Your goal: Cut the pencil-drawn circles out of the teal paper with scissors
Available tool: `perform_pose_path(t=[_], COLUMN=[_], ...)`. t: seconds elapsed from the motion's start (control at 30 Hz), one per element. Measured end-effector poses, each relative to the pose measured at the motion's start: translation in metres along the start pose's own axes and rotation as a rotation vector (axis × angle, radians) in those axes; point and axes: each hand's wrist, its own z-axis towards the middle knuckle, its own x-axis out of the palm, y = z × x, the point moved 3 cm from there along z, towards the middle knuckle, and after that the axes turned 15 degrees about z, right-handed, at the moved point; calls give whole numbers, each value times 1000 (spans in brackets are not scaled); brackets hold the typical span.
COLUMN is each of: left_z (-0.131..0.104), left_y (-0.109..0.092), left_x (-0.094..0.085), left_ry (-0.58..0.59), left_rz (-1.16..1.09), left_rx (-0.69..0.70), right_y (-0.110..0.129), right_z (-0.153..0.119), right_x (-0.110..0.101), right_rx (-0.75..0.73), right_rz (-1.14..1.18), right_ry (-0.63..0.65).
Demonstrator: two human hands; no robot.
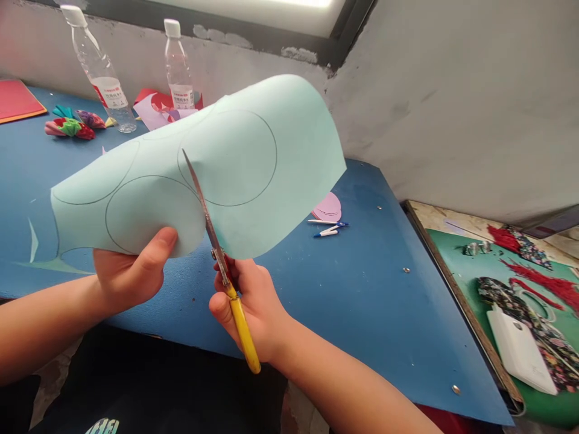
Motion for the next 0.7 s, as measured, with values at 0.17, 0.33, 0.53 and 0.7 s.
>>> perform_pose_path(t=[0.17,0.33,0.53,0.7], left_z=[-7,-7,7,9], left_y=[7,10,-7,-4], left_x=[0,-1,2,5], left_ry=[-87,-104,26,13], left_rz=[33,3,-109,-109], left_rx=[11,-12,32,15], right_y=[0,2,3,6], right_z=[-1,-2,0,4], right_x=[-1,-3,-3,-2], right_rx=[-23,-48,-58,-7], right_rz=[-1,-31,0,-20], right_ry=[4,8,20,40])
